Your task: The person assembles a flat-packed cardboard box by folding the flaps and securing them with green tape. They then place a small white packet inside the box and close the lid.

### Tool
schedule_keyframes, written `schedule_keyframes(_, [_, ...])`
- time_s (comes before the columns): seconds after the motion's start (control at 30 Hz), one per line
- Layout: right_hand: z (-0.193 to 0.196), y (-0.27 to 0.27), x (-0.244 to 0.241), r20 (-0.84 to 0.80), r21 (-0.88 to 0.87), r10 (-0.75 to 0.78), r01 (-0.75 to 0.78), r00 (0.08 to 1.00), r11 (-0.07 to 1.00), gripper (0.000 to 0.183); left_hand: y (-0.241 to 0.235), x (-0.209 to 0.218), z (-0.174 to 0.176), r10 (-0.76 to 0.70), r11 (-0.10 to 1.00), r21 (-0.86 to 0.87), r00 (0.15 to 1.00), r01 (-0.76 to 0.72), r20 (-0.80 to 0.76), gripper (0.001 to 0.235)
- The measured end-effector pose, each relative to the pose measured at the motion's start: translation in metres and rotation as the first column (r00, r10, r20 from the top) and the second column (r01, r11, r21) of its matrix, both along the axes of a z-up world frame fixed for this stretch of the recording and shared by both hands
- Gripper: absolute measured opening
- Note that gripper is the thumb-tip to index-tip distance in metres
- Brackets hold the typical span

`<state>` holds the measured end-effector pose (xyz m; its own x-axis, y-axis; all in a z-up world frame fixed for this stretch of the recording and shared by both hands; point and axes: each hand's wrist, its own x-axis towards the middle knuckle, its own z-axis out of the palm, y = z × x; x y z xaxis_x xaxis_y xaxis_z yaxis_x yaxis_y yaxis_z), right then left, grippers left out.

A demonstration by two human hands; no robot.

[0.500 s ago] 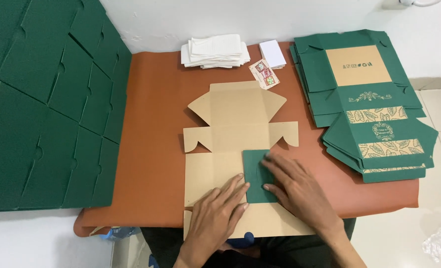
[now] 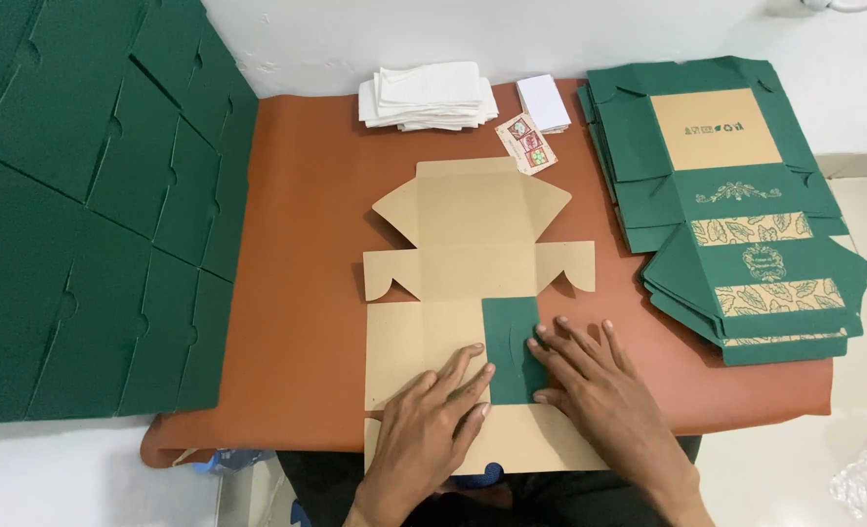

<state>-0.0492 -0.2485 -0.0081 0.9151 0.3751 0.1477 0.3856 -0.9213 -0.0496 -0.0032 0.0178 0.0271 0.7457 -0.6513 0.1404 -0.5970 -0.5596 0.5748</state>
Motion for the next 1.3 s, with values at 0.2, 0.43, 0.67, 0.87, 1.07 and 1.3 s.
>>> schedule_keyframes(0.2, [0.021, 0.009, 0.014, -0.030, 0.077, -0.021, 0.023, 0.999, 0.997, 0.039, -0.001, 0.001, 0.000, 0.000, 0.997, 0.080, 0.995, 0.008, -0.103, 0.046])
schedule_keyframes(0.43, [0.007, 0.014, 0.034, -0.039, 0.048, -0.084, 0.086, 0.996, 0.995, 0.024, 0.000, -0.004, -0.003, -0.006, 0.999, 0.047, 1.000, 0.006, 0.000, 0.045])
schedule_keyframes(0.67, [0.013, 0.002, 0.019, -0.197, 0.126, -0.023, 0.048, 0.980, 0.991, 0.054, 0.001, -0.004, -0.003, 0.001, 0.999, 0.043, 1.000, 0.000, -0.024, 0.045])
schedule_keyframes(0.87, [0.023, -0.001, 0.021, -0.210, 0.144, 0.021, 0.010, 0.978, 0.989, 0.061, 0.004, -0.002, -0.002, -0.022, 0.999, 0.034, 1.000, 0.023, -0.015, 0.044])
schedule_keyframes(1.07, [0.006, 0.007, 0.026, -0.051, -0.085, -0.063, 0.059, 0.997, 0.995, 0.055, 0.030, 0.017, -0.005, 0.138, 0.975, -0.159, 0.982, -0.158, -0.130, 0.040])
schedule_keyframes(1.3, [0.007, 0.013, 0.031, -0.075, -0.126, -0.112, 0.102, 0.991, 0.987, 0.061, 0.041, 0.050, -0.004, 0.340, 0.908, 0.177, 0.915, -0.379, 0.215, 0.045])
